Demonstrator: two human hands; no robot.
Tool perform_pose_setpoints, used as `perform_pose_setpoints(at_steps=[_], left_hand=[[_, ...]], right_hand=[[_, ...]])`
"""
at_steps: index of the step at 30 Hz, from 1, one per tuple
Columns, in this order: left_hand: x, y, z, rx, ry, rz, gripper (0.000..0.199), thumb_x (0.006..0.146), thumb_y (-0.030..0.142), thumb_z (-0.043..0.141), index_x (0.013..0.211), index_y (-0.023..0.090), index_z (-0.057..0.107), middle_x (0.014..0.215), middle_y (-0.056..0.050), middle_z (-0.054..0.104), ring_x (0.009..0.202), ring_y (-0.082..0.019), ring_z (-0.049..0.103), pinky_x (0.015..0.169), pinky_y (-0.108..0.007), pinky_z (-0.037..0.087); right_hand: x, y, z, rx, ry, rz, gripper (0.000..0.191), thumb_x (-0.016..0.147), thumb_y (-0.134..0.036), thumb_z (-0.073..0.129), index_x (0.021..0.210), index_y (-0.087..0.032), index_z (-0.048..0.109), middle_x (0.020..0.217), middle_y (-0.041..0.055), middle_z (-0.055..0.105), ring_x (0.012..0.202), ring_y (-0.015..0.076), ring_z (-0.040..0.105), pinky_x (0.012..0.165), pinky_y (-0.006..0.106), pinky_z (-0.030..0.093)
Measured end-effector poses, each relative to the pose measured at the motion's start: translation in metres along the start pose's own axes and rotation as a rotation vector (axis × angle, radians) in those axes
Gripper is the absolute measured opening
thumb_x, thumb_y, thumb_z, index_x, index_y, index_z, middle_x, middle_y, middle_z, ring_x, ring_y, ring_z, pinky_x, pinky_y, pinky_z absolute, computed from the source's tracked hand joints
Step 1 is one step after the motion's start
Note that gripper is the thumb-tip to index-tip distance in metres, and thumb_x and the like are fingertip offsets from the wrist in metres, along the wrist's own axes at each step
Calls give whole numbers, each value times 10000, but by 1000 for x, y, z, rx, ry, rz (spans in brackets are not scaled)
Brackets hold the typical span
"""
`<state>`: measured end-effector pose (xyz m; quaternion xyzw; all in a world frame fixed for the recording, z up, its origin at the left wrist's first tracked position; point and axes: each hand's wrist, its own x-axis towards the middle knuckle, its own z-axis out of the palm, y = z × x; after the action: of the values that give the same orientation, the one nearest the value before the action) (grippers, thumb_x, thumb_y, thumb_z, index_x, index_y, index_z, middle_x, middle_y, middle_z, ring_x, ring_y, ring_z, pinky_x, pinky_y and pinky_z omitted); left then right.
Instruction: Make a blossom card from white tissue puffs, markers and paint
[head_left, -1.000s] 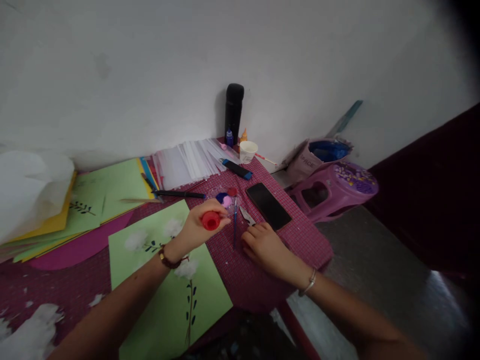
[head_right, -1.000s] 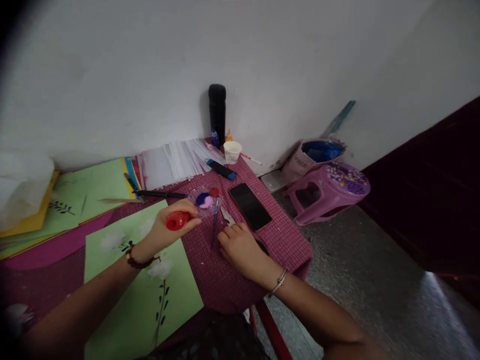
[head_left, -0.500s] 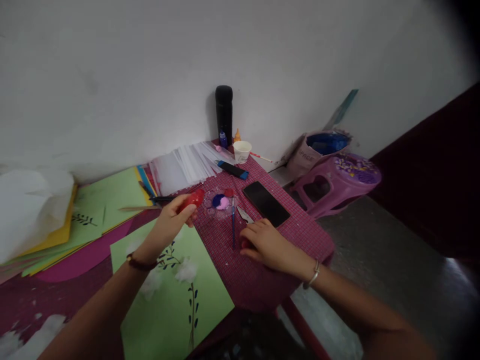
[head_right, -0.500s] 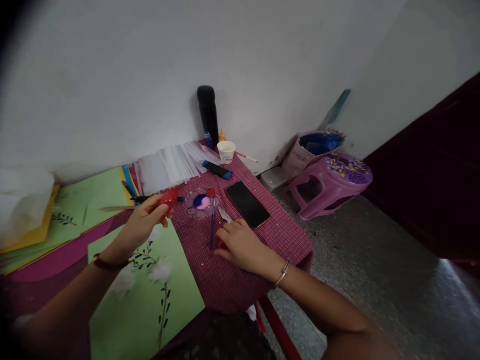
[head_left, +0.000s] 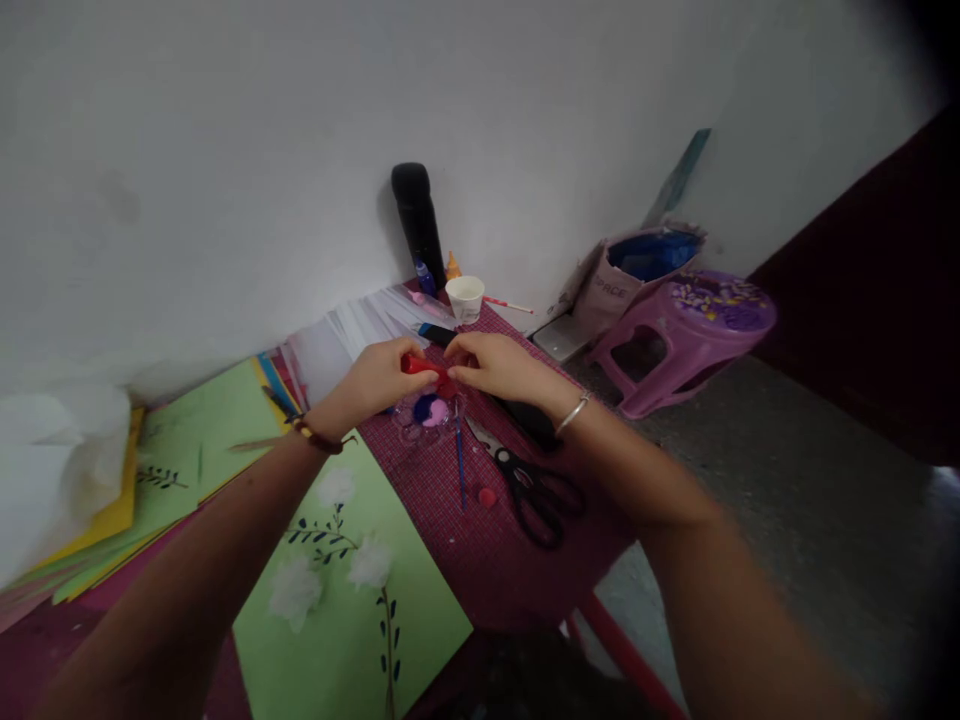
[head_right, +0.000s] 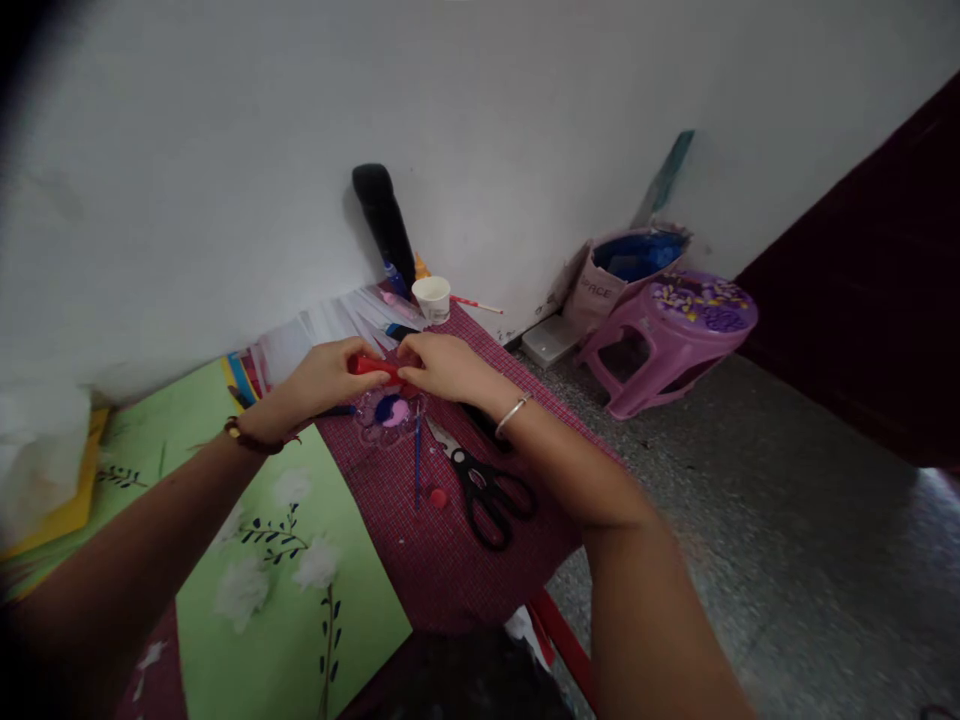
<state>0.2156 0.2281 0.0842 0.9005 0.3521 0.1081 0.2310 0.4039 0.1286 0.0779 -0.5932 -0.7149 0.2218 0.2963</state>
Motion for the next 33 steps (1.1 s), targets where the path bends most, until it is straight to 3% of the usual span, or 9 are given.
perform_pose_setpoints(at_steps=[5, 15, 20, 26, 33], left_hand=[[18, 13, 6, 38, 18, 1, 203, 731, 380, 697, 728, 187, 633, 656, -12, 600, 595, -157, 485, 568, -292, 309], [27, 10, 16, -56, 40, -99, 262, 708, 382, 716, 636, 185, 558, 595, 11, 494, 603, -151, 408, 594, -292, 264], [16, 0, 24, -291, 75, -223, 246, 660, 349, 747, 640, 185, 566, 600, 20, 503, 597, -135, 419, 552, -272, 280], [-18, -31, 40, -651, 34, -420, 239, 734, 383, 696, 740, 199, 544, 564, 17, 562, 466, -108, 471, 433, -235, 329], [-38, -57, 31, -1037, -88, -508, 258, 699, 367, 789, 844, 206, 648, 781, -52, 706, 599, -143, 632, 461, -219, 460]], right_hand=[[14, 15, 10, 50, -108, 33, 274, 810, -213, 673, 1071, -134, 649, 965, 67, 720, 821, 164, 630, 707, 258, 417], [31, 39, 39, 35, -7, -19, 217, 808, -263, 651, 977, -127, 662, 918, 62, 698, 788, 160, 593, 695, 262, 389], [31, 40, 42, 50, -24, 9, 224, 815, -252, 649, 1005, -137, 669, 927, 65, 704, 792, 160, 599, 703, 269, 400], [29, 45, 41, 220, 38, 24, 215, 844, -220, 596, 1028, -124, 655, 888, 48, 682, 763, 142, 583, 715, 275, 427], [30, 52, 39, 279, 76, 64, 195, 824, -206, 572, 981, -128, 657, 877, 38, 663, 761, 144, 557, 720, 282, 425]])
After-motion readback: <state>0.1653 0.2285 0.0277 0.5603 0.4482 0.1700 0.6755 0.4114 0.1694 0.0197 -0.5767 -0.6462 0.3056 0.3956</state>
